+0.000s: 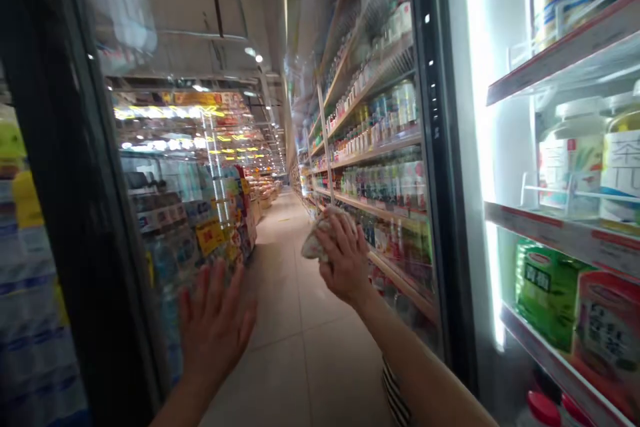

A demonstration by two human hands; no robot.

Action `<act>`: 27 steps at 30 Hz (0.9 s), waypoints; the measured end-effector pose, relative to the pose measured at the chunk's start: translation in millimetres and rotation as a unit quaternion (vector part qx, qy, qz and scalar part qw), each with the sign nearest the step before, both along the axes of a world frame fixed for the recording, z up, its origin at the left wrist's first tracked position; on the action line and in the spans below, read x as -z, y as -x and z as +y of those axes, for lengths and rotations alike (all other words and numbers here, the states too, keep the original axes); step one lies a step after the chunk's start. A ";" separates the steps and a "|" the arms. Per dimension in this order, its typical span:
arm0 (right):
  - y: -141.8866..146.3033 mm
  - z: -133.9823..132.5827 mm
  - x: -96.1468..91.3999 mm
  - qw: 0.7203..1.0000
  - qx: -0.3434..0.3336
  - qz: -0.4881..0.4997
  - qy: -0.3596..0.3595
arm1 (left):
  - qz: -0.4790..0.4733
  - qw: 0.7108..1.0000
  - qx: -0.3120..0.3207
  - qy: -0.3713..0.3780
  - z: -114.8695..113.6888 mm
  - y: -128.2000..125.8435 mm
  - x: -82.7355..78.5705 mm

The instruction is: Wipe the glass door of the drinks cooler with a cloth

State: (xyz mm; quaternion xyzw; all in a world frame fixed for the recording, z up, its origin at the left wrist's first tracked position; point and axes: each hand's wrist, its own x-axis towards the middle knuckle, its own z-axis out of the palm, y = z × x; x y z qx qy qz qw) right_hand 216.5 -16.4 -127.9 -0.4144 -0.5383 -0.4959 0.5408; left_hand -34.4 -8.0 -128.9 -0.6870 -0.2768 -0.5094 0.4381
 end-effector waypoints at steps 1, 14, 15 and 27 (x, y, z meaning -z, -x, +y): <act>-3.9 0.5 -1.7 0.999 0.005 0.037 -0.024 | -0.001 1.000 0.002 -0.001 -0.7 -0.1 -0.2; -39.5 6.1 -2.4 0.985 0.025 0.150 -0.086 | 0.002 1.000 0.002 -0.003 -0.3 1.0 -0.3; -45.7 7.4 -4.6 0.975 0.029 0.193 -0.108 | -0.001 1.000 0.007 -0.002 -0.4 0.6 -0.3; -7.9 1.3 -1.2 0.991 0.013 0.113 -0.065 | -0.004 1.000 0.008 -0.005 -1.4 -0.3 -0.7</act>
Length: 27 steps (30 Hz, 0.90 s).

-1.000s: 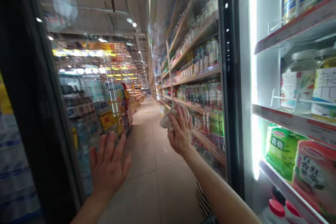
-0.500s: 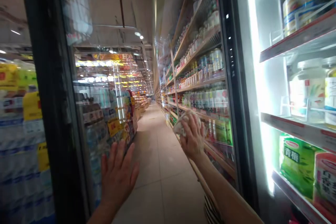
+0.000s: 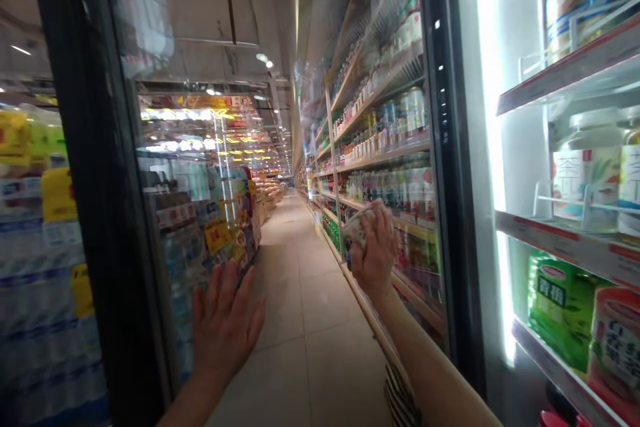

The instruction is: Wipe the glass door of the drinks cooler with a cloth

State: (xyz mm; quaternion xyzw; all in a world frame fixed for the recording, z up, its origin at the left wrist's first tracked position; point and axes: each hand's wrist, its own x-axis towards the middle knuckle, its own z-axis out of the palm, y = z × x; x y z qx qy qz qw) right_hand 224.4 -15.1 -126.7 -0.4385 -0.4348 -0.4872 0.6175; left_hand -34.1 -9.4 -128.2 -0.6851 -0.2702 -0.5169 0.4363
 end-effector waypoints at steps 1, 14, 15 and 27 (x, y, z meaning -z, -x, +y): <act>-2.0 0.7 -1.5 0.999 0.004 0.030 -0.022 | -0.001 1.000 0.000 -0.001 -0.1 0.0 0.1; -13.5 4.4 -2.7 0.997 0.016 0.069 -0.031 | 0.005 1.000 -0.005 -0.004 1.2 0.5 0.9; -3.3 3.7 -0.7 0.999 0.009 0.035 -0.010 | 0.003 1.000 -0.004 -0.004 1.4 0.1 0.6; 23.9 -0.5 10.5 0.999 -0.001 -0.023 0.033 | 0.010 1.000 -0.018 0.005 2.8 3.7 3.0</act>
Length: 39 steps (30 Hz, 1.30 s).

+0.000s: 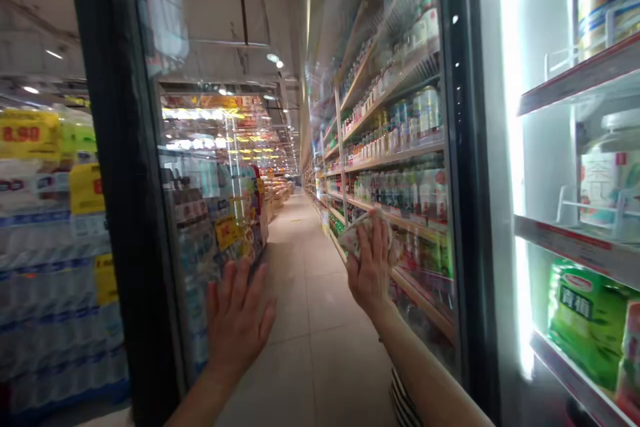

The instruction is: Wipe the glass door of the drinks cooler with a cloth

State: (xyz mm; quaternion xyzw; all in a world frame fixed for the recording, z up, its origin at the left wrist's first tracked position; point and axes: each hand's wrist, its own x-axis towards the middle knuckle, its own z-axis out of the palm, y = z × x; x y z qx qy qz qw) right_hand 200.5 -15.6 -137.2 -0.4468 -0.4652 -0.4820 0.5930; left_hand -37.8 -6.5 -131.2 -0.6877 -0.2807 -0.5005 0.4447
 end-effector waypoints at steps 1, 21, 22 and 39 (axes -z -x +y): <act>4.9 -0.2 2.3 0.999 -0.009 -0.040 0.020 | -0.001 1.000 0.000 0.001 0.3 0.2 0.1; 4.5 -1.5 0.4 1.000 -0.008 -0.009 0.006 | -0.001 1.000 -0.004 0.005 -1.7 0.1 -0.1; 0.2 -0.6 -0.6 1.000 -0.001 0.023 -0.010 | -0.005 1.000 0.000 0.004 -3.0 -0.5 -0.6; 33.6 -2.2 -5.0 0.994 -0.038 -0.099 0.040 | -0.023 0.999 0.021 0.019 -3.2 -1.8 1.0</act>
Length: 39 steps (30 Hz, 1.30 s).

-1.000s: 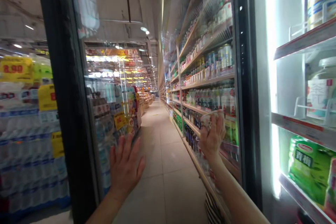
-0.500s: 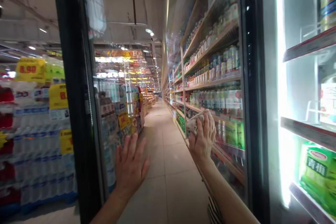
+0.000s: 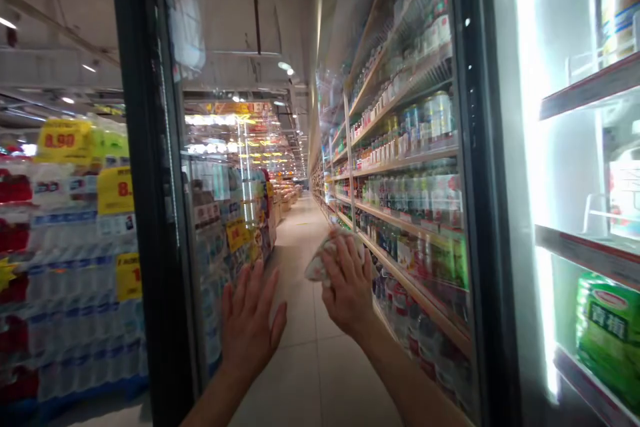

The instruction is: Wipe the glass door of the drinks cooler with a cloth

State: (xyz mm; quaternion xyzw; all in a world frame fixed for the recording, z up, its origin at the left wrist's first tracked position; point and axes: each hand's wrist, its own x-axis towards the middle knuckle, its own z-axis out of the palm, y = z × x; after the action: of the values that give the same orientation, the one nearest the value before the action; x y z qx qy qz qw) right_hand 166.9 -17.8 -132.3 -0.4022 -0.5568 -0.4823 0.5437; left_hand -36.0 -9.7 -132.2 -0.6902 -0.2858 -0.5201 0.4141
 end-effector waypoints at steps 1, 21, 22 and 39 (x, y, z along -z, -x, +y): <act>-0.9 0.3 -1.2 1.000 -0.004 -0.029 0.010 | -0.001 1.000 0.003 0.002 0.6 0.0 0.5; -42.7 6.8 -70.9 0.973 0.031 0.196 -0.117 | -0.001 0.999 -0.006 -0.043 -13.7 3.7 -66.7; -34.4 5.5 -72.3 0.982 0.027 0.155 -0.102 | -0.007 0.999 -0.012 -0.047 -12.8 2.8 -79.3; -14.7 -0.1 -80.6 0.995 0.005 -0.096 -0.024 | -0.010 0.997 -0.048 -0.061 1.0 0.5 -107.7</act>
State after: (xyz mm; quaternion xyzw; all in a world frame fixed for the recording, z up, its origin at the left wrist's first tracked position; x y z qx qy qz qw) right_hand 181.6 -17.9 -51.7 -0.3435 -0.5927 -0.5350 0.4944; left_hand -36.5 -8.7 -24.5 -0.6439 -0.2906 -0.5229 0.4770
